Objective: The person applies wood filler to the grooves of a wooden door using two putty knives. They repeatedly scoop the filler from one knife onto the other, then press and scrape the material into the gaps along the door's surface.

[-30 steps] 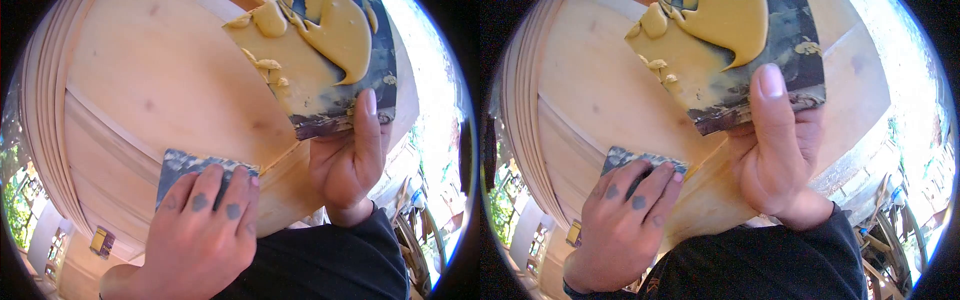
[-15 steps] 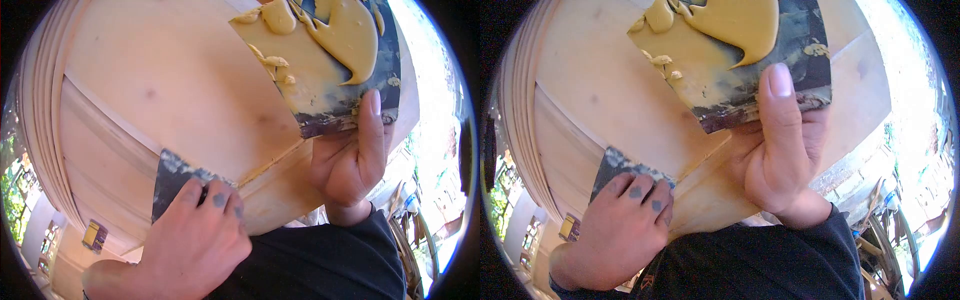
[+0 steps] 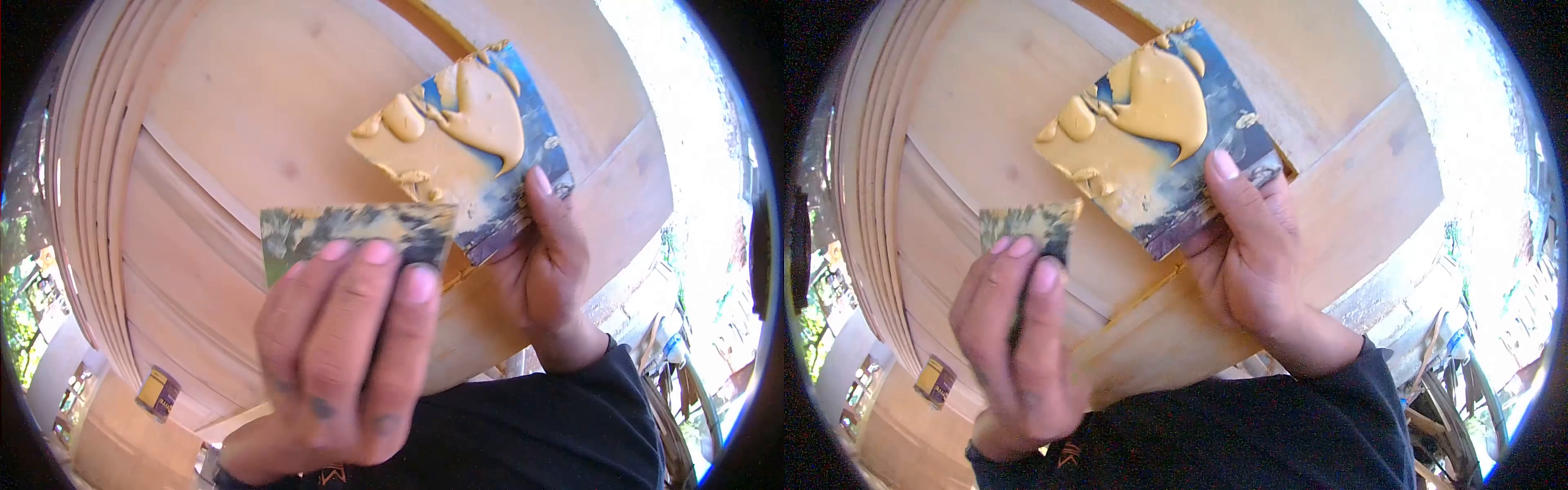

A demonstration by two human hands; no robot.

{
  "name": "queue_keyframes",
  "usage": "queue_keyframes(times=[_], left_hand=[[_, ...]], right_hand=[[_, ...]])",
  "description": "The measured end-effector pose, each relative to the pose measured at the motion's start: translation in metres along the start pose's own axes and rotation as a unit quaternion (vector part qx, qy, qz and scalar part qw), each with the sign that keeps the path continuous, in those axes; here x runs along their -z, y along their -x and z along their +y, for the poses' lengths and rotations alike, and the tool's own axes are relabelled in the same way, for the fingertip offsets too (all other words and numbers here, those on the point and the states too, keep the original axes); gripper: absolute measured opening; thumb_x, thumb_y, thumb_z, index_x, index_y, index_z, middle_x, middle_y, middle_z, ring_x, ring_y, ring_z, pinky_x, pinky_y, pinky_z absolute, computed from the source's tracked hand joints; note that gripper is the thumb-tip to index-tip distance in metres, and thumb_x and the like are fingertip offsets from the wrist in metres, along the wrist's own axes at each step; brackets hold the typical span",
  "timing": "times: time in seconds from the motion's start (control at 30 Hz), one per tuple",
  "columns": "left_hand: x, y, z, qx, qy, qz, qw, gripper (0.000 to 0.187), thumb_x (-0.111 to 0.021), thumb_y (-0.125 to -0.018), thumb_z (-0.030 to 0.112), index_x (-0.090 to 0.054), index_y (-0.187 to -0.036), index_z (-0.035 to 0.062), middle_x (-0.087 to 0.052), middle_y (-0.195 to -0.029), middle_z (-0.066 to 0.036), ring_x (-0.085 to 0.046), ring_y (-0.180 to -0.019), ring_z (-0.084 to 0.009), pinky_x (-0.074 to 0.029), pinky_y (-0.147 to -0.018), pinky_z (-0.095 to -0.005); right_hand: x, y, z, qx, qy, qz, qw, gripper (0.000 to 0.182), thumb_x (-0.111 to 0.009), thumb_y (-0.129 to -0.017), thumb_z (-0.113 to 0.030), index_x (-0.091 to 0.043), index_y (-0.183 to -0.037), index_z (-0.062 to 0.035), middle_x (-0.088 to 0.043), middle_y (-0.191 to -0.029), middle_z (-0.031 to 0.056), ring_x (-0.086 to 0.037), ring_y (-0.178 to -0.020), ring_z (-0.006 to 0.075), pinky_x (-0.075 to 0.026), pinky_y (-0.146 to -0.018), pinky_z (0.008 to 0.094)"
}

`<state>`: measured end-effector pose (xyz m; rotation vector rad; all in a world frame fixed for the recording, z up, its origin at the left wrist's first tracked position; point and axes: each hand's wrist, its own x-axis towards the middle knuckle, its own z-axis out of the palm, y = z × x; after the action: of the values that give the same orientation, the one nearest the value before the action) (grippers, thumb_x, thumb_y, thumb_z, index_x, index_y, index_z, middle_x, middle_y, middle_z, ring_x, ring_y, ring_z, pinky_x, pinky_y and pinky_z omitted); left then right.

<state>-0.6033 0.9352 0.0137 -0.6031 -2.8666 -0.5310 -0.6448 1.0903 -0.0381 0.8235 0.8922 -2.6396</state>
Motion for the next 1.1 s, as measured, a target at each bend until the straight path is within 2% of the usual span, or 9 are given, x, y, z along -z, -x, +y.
queue_keyframes(times=[0.1,0.37,0.57,0.63,0.7,0.8,0.93,1.03,1.1], left_hand=[[-0.035,0.002,0.012,-0.020,-0.077,0.078,0.994,0.026,-0.061,-0.082,0.013,-0.058,-0.106,0.0040,-0.055,-0.108,-0.008,-0.053,-0.103,-0.0253,-0.044,-0.088,-0.0408],[0.003,0.036,-0.003,-0.048,-0.046,-0.122,0.990,0.024,-0.059,-0.080,0.006,-0.059,-0.104,0.0034,-0.057,-0.110,-0.013,-0.053,-0.105,-0.0283,-0.040,-0.092,-0.0447],[0.024,-0.009,-0.024,0.113,0.203,-0.155,0.960,0.041,-0.053,-0.071,-0.006,-0.055,-0.112,-0.0035,-0.057,-0.110,-0.018,-0.057,-0.101,-0.0320,-0.043,-0.090,-0.0395],[0.032,-0.015,-0.027,0.268,0.380,-0.075,0.882,0.045,-0.051,-0.069,-0.008,-0.052,-0.114,-0.0073,-0.058,-0.109,-0.018,-0.057,-0.101,-0.0307,-0.044,-0.089,-0.0371],[0.046,-0.016,-0.023,0.443,0.579,0.040,0.683,0.049,-0.049,-0.068,-0.008,-0.048,-0.116,-0.0115,-0.059,-0.107,-0.018,-0.058,-0.100,-0.0286,-0.044,-0.089,-0.0352],[0.052,-0.009,-0.030,0.447,0.620,0.053,0.643,0.051,-0.051,-0.068,-0.006,-0.044,-0.118,-0.0159,-0.059,-0.106,-0.017,-0.058,-0.100,-0.0243,-0.043,-0.092,-0.0356],[0.046,0.001,-0.027,0.430,0.572,0.054,0.697,0.053,-0.053,-0.069,-0.003,-0.044,-0.120,-0.0147,-0.058,-0.109,-0.019,-0.056,-0.104,-0.0243,-0.042,-0.093,-0.0358],[0.042,0.008,-0.023,0.340,0.451,0.027,0.825,0.050,-0.050,-0.071,-0.005,-0.046,-0.120,-0.0127,-0.052,-0.116,-0.023,-0.054,-0.108,-0.0288,-0.041,-0.094,-0.0369],[0.035,0.009,-0.016,0.165,0.244,0.022,0.955,0.046,-0.046,-0.076,-0.006,-0.046,-0.122,-0.0103,-0.052,-0.117,-0.025,-0.051,-0.111,-0.0314,-0.042,-0.094,-0.0392]], right_hand=[[0.002,0.003,-0.005,-0.035,-0.021,-0.058,0.998,0.033,-0.038,-0.095,-0.013,-0.035,-0.125,0.0012,-0.052,-0.117,0.0165,-0.058,-0.102,0.0271,-0.053,-0.083,0.0388],[0.018,-0.005,-0.017,0.075,-0.098,-0.107,0.987,0.038,-0.035,-0.096,-0.017,-0.036,-0.125,0.0072,-0.049,-0.124,0.0181,-0.050,-0.114,0.0262,-0.040,-0.099,0.0393],[0.018,-0.009,-0.016,0.112,-0.066,-0.138,0.982,0.034,-0.038,-0.095,-0.014,-0.037,-0.123,0.0055,-0.051,-0.121,0.0163,-0.055,-0.109,0.0252,-0.046,-0.093,0.0382],[0.013,-0.005,-0.015,0.114,-0.016,-0.069,0.991,0.034,-0.039,-0.095,-0.014,-0.037,-0.123,0.0044,-0.052,-0.120,0.0159,-0.055,-0.108,0.0249,-0.047,-0.091,0.0377],[0.008,-0.003,-0.014,0.110,0.009,-0.032,0.993,0.033,-0.040,-0.095,-0.013,-0.037,-0.123,0.0035,-0.052,-0.119,0.0155,-0.056,-0.107,0.0244,-0.048,-0.089,0.0373],[0.006,-0.003,-0.009,0.086,0.012,-0.038,0.995,0.033,-0.040,-0.094,-0.013,-0.037,-0.123,0.0026,-0.052,-0.118,0.0151,-0.057,-0.105,0.0236,-0.049,-0.088,0.0367],[0.003,-0.002,-0.008,0.057,-0.014,-0.054,0.997,0.027,-0.044,-0.093,-0.013,-0.041,-0.117,0.0002,-0.056,-0.111,0.0131,-0.060,-0.097,0.0206,-0.053,-0.079,0.0339],[0.003,-0.003,-0.005,0.053,-0.013,-0.078,0.995,0.025,-0.046,-0.093,-0.012,-0.043,-0.115,-0.0002,-0.057,-0.108,0.0118,-0.061,-0.094,0.0193,-0.054,-0.076,0.0327],[0.001,0.002,-0.005,0.046,-0.019,-0.088,0.995,0.027,-0.045,-0.093,-0.012,-0.043,-0.117,0.0004,-0.057,-0.110,0.0118,-0.061,-0.095,0.0198,-0.053,-0.079,0.0332]])
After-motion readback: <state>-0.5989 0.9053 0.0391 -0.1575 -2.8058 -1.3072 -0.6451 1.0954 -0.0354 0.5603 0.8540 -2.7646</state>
